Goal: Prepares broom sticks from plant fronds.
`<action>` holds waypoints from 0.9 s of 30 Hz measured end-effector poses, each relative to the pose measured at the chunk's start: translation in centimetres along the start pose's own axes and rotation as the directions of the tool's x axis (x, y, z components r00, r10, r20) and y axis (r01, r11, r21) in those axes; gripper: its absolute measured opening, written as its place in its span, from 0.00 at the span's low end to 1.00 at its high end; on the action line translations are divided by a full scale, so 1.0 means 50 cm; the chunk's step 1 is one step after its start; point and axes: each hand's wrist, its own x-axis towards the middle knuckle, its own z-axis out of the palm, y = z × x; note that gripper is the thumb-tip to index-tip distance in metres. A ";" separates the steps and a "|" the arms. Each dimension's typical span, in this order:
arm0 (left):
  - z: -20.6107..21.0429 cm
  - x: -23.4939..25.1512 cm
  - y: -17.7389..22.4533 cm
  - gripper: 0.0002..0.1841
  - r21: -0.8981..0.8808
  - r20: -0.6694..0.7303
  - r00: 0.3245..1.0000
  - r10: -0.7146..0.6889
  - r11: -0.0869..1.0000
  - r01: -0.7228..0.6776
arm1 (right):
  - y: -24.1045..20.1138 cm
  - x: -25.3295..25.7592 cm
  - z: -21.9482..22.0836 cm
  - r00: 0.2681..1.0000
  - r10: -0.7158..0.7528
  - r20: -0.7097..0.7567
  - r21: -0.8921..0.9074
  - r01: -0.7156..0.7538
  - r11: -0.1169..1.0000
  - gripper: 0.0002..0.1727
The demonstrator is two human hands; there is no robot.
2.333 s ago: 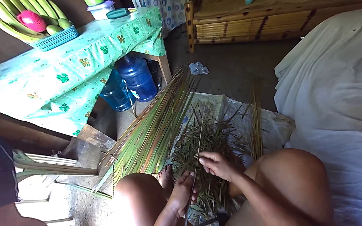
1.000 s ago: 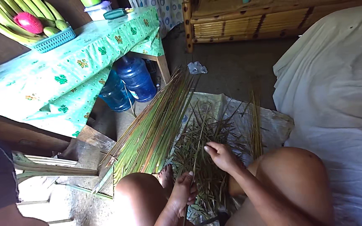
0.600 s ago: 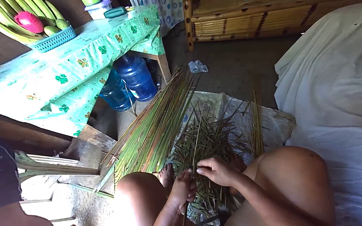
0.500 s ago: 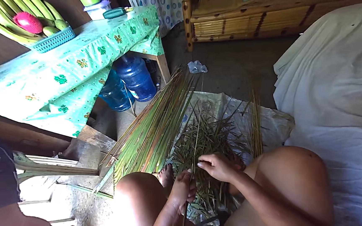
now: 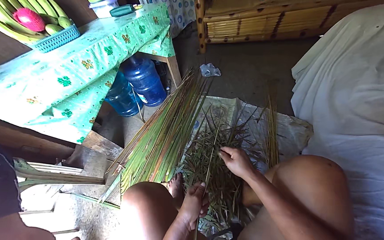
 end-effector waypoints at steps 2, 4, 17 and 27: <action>-0.001 0.002 0.000 0.18 -0.009 -0.005 1.000 0.002 1.000 -0.002 | 0.000 -0.003 -0.010 0.997 -0.046 0.061 0.116 0.038 0.993 0.18; 0.000 0.004 0.008 0.18 -0.017 -0.026 1.000 -0.004 1.000 0.004 | -0.014 -0.029 -0.012 0.965 -0.143 0.219 0.286 0.076 0.955 0.17; 0.009 0.006 0.004 0.18 0.024 -0.003 1.000 -0.002 1.000 0.002 | -0.003 -0.014 -0.008 0.996 -0.030 0.090 0.060 0.025 0.998 0.19; 0.014 0.013 0.017 0.18 0.004 -0.046 0.999 0.005 1.000 -0.004 | -0.029 -0.071 0.011 0.894 -0.274 0.355 0.191 0.218 0.957 0.18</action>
